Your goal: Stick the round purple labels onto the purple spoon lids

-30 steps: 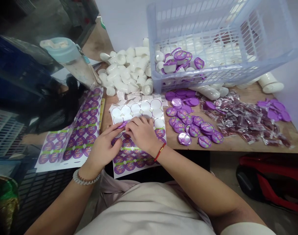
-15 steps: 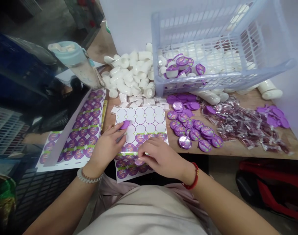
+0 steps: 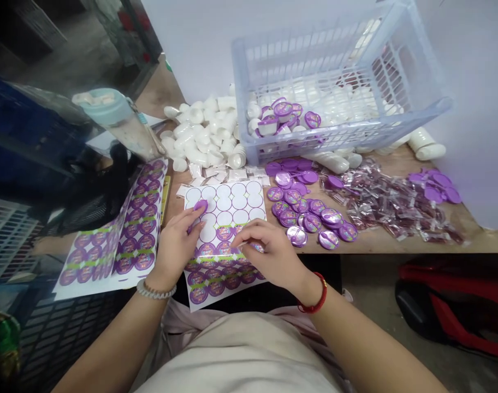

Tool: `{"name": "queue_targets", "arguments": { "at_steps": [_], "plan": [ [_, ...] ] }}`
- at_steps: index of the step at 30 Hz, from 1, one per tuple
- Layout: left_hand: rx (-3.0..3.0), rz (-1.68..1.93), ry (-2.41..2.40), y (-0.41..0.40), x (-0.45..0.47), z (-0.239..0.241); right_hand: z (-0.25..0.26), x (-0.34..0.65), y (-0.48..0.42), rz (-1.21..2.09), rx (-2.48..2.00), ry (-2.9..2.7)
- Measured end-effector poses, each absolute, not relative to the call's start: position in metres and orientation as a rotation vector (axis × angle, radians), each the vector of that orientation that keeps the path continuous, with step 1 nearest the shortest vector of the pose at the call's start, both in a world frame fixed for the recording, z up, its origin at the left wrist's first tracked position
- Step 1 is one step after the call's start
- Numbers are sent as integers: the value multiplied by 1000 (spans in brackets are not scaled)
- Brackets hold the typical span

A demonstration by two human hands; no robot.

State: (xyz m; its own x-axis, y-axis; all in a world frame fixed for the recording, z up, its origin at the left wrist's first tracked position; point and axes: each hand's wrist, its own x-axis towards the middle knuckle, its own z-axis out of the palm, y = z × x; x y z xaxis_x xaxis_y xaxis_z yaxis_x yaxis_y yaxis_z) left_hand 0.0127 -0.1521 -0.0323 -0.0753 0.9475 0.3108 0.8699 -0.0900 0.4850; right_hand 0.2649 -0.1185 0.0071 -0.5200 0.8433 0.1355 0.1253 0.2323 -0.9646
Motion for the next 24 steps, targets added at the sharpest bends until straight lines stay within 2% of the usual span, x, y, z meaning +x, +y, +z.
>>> {"name": "queue_targets", "arguments": {
  "at_steps": [7,12,15,17,21,24],
  "plan": [
    [1919,929,2016,-144,8,-39,-3,258,-116,1536,-932,-1616],
    [1539,1236,1969,-143,-2,-16,-5,259,-116,1569,-971,-1489],
    [1613,1303,1974,-151,2,1,-7,261,-113,1618,-987,-1448],
    [1760,1162,1960,-159,11,4,-10,261,-111,1644,-983,-1420],
    [1981,647,1970,-171,35,-7,-19,257,-107,1635,-984,-1338],
    [1933,585,1983,-172,42,-13,-22,255,-104,1571,-1012,-1350]
  ]
}}
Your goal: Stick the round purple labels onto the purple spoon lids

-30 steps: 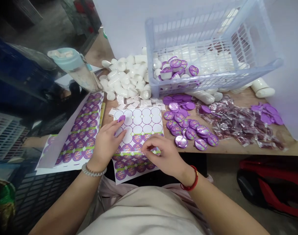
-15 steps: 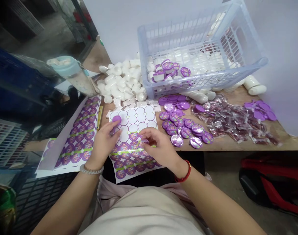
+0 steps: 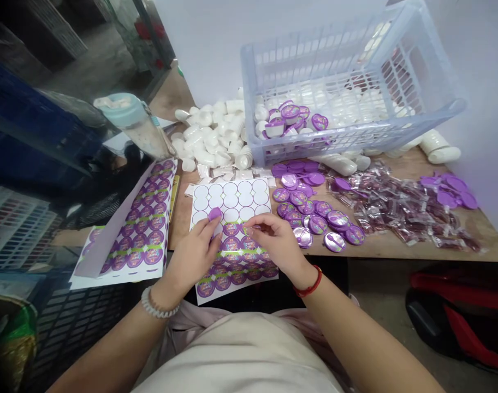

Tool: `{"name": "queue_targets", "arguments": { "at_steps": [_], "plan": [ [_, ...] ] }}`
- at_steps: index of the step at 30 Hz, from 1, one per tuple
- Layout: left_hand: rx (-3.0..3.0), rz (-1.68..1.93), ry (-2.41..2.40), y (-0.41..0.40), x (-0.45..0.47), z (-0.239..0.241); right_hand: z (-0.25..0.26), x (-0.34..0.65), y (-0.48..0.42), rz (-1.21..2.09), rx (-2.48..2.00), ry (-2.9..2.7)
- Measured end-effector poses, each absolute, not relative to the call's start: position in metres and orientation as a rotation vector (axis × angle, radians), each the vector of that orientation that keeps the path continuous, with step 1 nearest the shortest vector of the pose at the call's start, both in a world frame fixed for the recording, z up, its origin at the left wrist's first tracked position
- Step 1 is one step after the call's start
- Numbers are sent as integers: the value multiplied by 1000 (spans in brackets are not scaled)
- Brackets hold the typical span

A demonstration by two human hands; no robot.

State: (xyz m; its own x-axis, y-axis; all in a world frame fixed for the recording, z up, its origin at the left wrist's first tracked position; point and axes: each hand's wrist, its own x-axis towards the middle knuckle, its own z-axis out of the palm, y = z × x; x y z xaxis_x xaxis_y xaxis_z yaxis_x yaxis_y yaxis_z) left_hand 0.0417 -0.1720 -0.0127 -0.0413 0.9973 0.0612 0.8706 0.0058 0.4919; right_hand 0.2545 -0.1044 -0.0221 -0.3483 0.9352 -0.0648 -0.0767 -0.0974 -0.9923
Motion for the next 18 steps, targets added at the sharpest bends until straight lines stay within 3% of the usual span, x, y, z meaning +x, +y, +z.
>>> {"name": "queue_targets", "arguments": {
  "at_steps": [8,18],
  "plan": [
    [961,1335,1330,-162,48,11,3,252,-101,1469,-931,-1418],
    [651,1333,976,-163,84,36,56,251,-102,1060,-839,-1630]
  ]
}}
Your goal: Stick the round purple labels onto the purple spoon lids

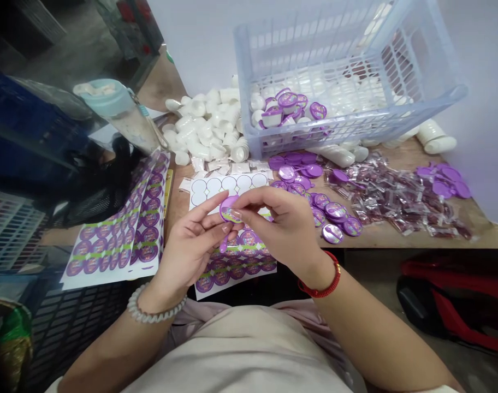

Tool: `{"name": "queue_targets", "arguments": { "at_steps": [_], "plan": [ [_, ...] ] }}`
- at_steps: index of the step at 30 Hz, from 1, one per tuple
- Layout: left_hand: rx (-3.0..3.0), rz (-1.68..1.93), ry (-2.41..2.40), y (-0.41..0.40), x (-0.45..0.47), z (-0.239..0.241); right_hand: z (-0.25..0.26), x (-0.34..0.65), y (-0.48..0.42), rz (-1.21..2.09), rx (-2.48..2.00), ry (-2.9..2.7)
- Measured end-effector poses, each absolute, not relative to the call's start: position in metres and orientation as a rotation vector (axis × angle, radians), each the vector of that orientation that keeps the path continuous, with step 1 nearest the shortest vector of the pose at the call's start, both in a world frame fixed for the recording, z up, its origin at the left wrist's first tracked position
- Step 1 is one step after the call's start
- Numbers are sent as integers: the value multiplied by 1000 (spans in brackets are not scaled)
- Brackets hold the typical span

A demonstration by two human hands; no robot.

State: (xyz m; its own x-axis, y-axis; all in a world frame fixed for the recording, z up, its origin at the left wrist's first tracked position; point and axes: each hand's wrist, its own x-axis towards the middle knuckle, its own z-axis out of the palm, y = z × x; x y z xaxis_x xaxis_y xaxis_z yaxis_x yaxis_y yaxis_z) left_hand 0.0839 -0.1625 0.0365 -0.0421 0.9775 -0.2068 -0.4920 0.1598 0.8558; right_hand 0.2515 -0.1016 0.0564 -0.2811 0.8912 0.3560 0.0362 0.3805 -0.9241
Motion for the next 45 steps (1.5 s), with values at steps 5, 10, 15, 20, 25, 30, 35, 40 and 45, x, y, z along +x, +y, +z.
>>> {"name": "queue_targets", "arguments": {
  "at_steps": [5,10,15,20,25,30,35,40,45],
  "plan": [
    [676,1297,937,-167,82,47,70,255,-99,868,-831,-1840],
    [645,1279,896,-166,80,55,74,255,-100,948,-805,-1781],
    [516,1252,843,-164,85,58,69,249,-101,1334,-619,-1381],
    [481,1203,811,-167,90,58,66,238,-106,1457,-625,-1183],
    [659,1258,869,-169,89,60,65,235,-110,1485,-637,-1206],
    [575,1262,925,-166,85,60,69,241,-108,1365,-694,-1231],
    [552,1302,923,-167,83,60,76,249,-106,1192,-748,-1543],
    [617,1290,899,-171,81,62,82,254,-105,1015,-837,-1811],
    [667,1265,903,-172,79,62,86,256,-103,900,-819,-1905]
  ]
}}
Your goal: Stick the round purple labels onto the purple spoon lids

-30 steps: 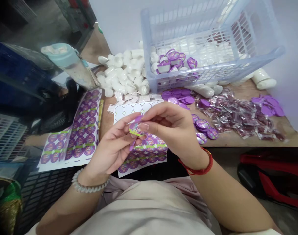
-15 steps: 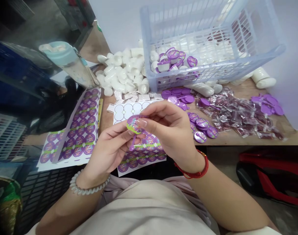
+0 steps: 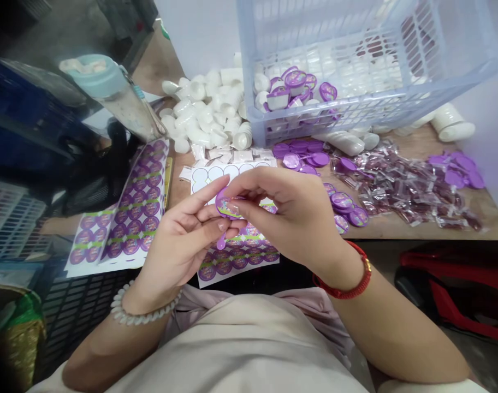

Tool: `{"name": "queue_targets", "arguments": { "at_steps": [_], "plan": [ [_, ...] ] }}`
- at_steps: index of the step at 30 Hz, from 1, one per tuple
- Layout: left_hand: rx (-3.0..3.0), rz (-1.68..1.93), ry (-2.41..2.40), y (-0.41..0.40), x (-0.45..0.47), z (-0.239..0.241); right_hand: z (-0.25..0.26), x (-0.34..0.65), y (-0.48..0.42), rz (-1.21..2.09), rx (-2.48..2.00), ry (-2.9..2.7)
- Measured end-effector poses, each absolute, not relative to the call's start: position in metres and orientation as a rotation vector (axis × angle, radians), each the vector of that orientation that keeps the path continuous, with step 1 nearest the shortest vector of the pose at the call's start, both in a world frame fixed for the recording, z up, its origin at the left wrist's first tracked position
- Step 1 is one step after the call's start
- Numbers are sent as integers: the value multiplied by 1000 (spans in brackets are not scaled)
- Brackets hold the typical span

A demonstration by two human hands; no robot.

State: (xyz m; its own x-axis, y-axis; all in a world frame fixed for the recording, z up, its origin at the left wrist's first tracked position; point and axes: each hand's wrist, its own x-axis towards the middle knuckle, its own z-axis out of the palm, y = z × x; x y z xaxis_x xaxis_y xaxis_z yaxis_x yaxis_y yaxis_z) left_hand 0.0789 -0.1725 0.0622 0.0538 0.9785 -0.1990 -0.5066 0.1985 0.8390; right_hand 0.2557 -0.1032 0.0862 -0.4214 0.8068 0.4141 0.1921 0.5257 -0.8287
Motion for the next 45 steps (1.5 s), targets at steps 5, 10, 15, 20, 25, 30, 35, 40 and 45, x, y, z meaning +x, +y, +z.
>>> {"name": "queue_targets", "arguments": {
  "at_steps": [5,10,15,20,25,30,35,40,45],
  "plan": [
    [674,1270,893,-173,80,61,87,256,-103,789,-802,-1962],
    [667,1272,867,-172,80,61,85,256,-105,717,-798,-1989],
    [669,1260,925,-171,81,61,84,256,-105,710,-850,-2025],
    [649,1240,969,-172,79,63,83,255,-103,703,-816,-2049],
    [652,1244,958,-169,79,62,84,257,-102,645,-763,-2114],
    [609,1328,973,-160,82,56,83,259,-113,492,-639,-2314],
    [523,1354,978,-156,82,58,69,265,-122,361,-719,-2178],
    [533,1345,1027,-158,88,58,48,269,-122,744,-852,-2089],
    [612,1420,1031,-158,90,52,37,261,-130,1169,-774,-1861]
  ]
}}
